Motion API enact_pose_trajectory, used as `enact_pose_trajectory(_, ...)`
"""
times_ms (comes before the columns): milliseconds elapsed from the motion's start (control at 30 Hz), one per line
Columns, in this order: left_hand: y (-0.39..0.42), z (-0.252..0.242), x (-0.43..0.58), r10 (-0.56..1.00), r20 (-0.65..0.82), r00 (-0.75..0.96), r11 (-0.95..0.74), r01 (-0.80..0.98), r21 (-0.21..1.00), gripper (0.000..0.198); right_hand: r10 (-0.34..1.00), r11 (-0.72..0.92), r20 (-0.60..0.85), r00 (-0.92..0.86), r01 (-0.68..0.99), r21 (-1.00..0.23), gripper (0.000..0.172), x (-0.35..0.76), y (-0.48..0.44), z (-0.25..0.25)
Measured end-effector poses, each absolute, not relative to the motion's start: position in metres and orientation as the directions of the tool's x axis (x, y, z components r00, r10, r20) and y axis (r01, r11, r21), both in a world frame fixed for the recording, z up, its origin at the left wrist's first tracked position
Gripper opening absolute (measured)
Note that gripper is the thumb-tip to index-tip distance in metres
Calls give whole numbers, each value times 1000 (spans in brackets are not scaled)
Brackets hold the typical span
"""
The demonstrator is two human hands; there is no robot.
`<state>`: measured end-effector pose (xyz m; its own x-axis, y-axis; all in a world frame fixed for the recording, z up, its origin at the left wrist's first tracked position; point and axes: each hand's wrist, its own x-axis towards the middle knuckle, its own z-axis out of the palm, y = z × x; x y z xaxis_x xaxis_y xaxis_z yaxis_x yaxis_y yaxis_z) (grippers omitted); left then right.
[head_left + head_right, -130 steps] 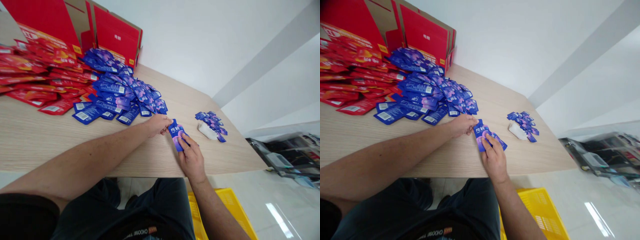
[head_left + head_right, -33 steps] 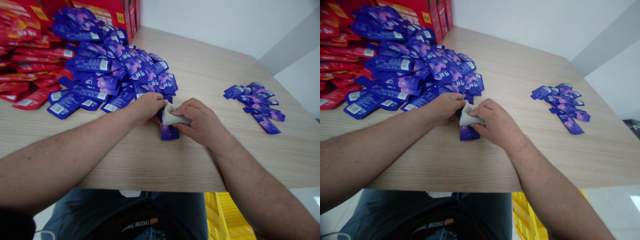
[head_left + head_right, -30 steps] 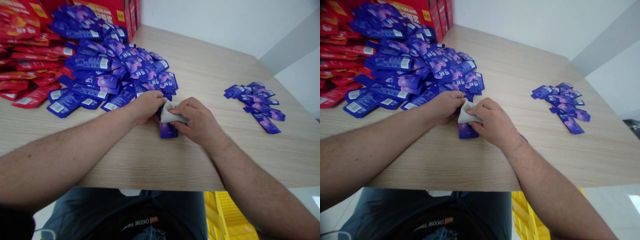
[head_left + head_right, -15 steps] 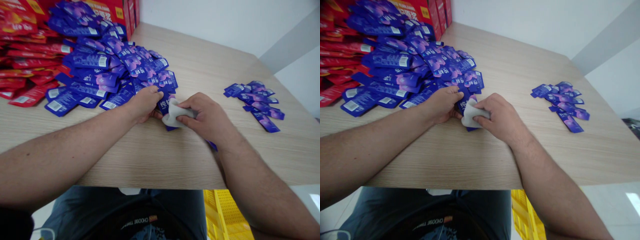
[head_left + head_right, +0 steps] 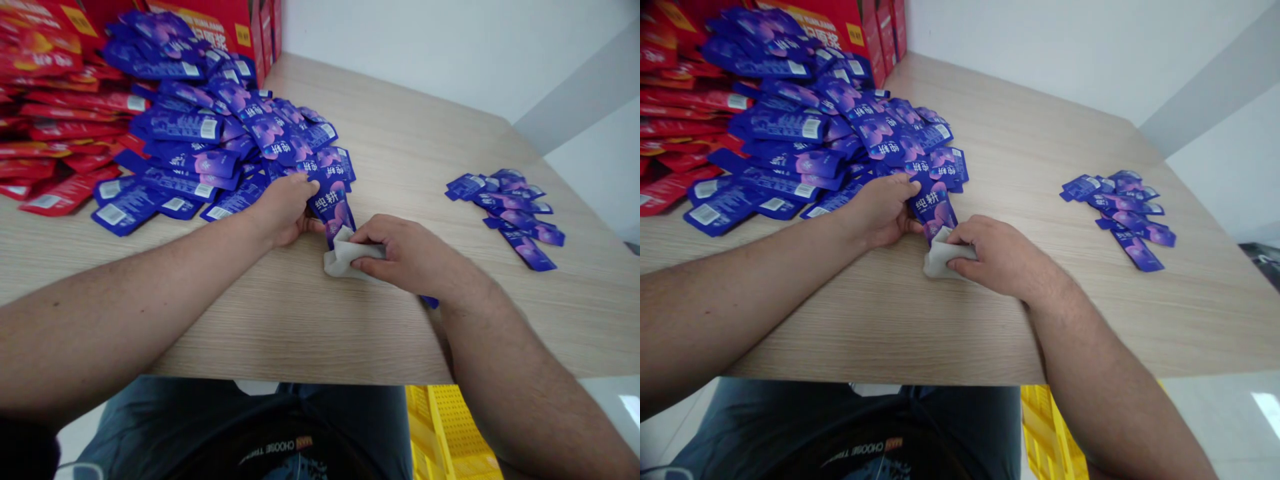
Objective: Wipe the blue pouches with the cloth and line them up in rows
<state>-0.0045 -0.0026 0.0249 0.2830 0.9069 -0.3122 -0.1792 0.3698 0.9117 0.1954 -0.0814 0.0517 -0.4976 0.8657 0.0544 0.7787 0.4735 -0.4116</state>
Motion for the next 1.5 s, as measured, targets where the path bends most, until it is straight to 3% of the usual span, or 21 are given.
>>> enact_pose_trajectory(100, -3, 23, -4, 911, -297, 286, 352, -165, 921, 8, 887, 359, -33, -461, 732, -579, 20, 200, -84, 62)
enact_pose_trajectory(233, -5, 18, -1, 944, -214, 249, 273, -230, 934, 16, 939, 194, -34, -343, 607, -771, 20, 205, -84, 70)
enact_pose_trajectory(333, -8, 19, -1, 950, -202, 238, 259, -242, 935, 18, 967, 130, -25, -255, 572, -810, 23, 205, -82, 69)
enact_pose_trajectory(433, -10, 24, -5, 924, -254, 286, 329, -257, 909, 11, 984, 60, -38, -177, 519, -852, 29, 206, -80, 65)
enact_pose_trajectory(567, -9, 28, -11, 903, -296, 312, 398, -344, 850, 17, 997, 32, -2, -79, 430, -902, 30, 208, -76, 59)
enact_pose_trajectory(833, 0, 22, -13, 941, -203, 273, 307, -426, 851, 10, 997, -30, -7, 83, 269, -963, 29, 208, -69, 52)
enact_pose_trajectory(933, 0, 23, -14, 927, -186, 326, 319, -426, 847, 15, 991, -2, 30, 132, 240, -971, 26, 209, -66, 49)
enact_pose_trajectory(1033, -1, 23, -14, 932, -107, 347, 247, -390, 887, 9, 975, 37, 88, 205, 243, -969, 21, 212, -63, 46)
enact_pose_trajectory(1167, -2, 20, -11, 964, -39, 264, 114, -274, 955, 36, 944, 68, 165, 285, 320, -945, 18, 217, -59, 41)
enact_pose_trajectory(1233, -1, 18, -10, 963, -30, 267, 92, -225, 970, 41, 931, 101, 223, 290, 383, -918, 17, 221, -58, 38)
enact_pose_trajectory(1400, 1, 13, -11, 941, -31, 338, 79, -129, 989, 9, 888, 200, 399, 230, 588, -784, 14, 228, -59, 35)
enact_pose_trajectory(1500, -1, 11, -9, 946, -41, 323, 51, -23, 998, 11, 830, 243, 524, 188, 725, -645, 13, 222, -65, 38)
